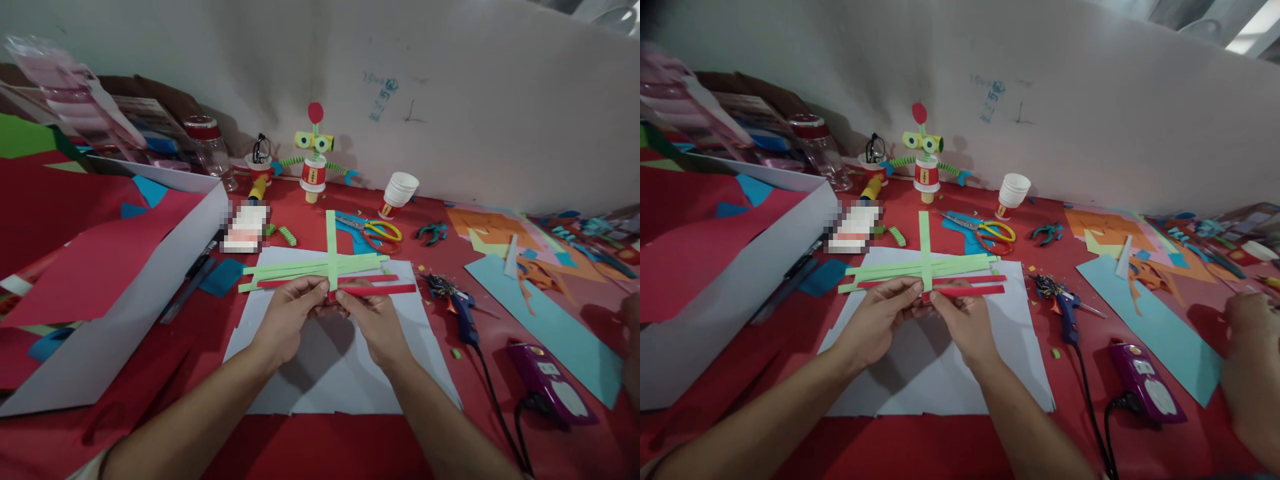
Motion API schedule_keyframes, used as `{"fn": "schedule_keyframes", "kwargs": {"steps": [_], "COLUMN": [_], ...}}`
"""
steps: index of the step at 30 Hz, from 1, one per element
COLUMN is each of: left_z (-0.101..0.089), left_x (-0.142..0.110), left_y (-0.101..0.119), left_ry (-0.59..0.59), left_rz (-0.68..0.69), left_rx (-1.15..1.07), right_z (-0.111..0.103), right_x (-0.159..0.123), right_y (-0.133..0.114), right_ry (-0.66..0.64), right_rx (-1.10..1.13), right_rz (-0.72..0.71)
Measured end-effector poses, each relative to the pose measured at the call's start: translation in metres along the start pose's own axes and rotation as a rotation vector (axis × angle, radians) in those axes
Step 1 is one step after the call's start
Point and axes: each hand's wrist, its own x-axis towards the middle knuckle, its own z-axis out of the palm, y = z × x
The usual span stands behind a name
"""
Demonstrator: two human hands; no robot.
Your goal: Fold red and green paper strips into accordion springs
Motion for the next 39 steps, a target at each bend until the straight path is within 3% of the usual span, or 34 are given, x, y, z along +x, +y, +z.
{"fn": "schedule_keyframes", "kwargs": {"steps": [9, 18, 25, 31, 39], "left_z": [0.0022, -0.0012, -0.0028, -0.0039, -0.005], "left_x": [-0.0001, 0.0011, 0.0021, 0.0022, 0.0022], "left_y": [-0.002, -0.003, -0.0011, -0.0021, -0.0036], "left_ry": [0.044, 0.042, -0.032, -0.007, -0.074], "left_rz": [0.054, -0.01, -0.053, -0.049, -0.051], "left_rx": [0.102, 0.126, 0.088, 0.115, 0.05], "right_z": [0.0013, 0.0013, 0.0002, -0.0027, -0.0039], "right_x": [0.0013, 0.0023, 0.0022, 0.0007, 0.0031], "right_y": [0.0042, 0.0061, -0.0014, 0.0031, 0.0015], "right_ry": [-0.024, 0.025, 0.052, 0.045, 0.032], "right_rx": [-0.039, -0.015, 0.003, -0.095, -0.001], "right_rz": [0.061, 0.17, 0.105, 0.06, 0.08]}}
